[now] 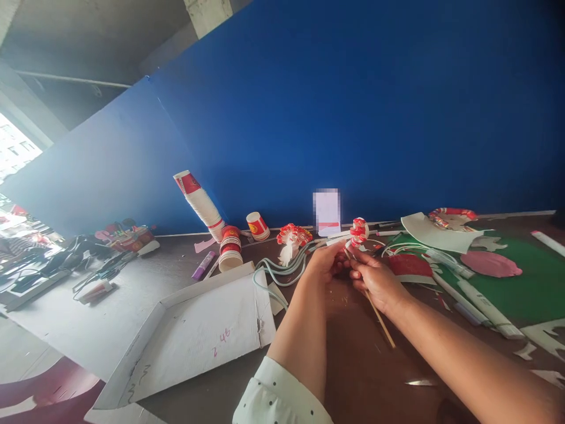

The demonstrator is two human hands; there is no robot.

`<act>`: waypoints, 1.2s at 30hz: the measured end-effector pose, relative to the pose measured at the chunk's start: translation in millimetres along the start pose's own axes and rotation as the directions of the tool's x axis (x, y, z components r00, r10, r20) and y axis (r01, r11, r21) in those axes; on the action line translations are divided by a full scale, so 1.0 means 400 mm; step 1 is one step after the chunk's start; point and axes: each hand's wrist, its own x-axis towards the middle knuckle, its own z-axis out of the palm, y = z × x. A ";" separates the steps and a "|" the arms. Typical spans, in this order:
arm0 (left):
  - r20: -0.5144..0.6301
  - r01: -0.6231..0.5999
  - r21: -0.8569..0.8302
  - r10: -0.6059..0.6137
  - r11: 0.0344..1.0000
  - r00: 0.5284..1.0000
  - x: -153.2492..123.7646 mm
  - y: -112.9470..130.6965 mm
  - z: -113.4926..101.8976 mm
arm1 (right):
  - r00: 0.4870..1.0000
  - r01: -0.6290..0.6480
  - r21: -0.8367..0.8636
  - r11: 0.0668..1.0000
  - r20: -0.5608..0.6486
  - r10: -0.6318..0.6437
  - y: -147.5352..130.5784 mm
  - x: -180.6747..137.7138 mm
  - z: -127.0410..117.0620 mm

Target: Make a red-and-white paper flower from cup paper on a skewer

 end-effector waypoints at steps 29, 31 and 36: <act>-0.204 0.055 0.109 -0.032 0.993 0.978 0.006 -0.012 0.035 | 0.993 0.102 -0.226 0.969 -0.031 -0.112 0.034 0.024 -0.026; -0.216 0.045 0.101 -0.022 0.994 0.976 0.007 -0.013 0.038 | 0.990 0.123 -0.284 0.951 -0.038 -0.139 0.036 0.019 -0.024; -0.228 0.039 0.081 -0.019 0.996 0.974 0.002 -0.011 0.042 | 0.977 0.180 -0.337 0.924 -0.048 -0.208 0.042 0.016 -0.024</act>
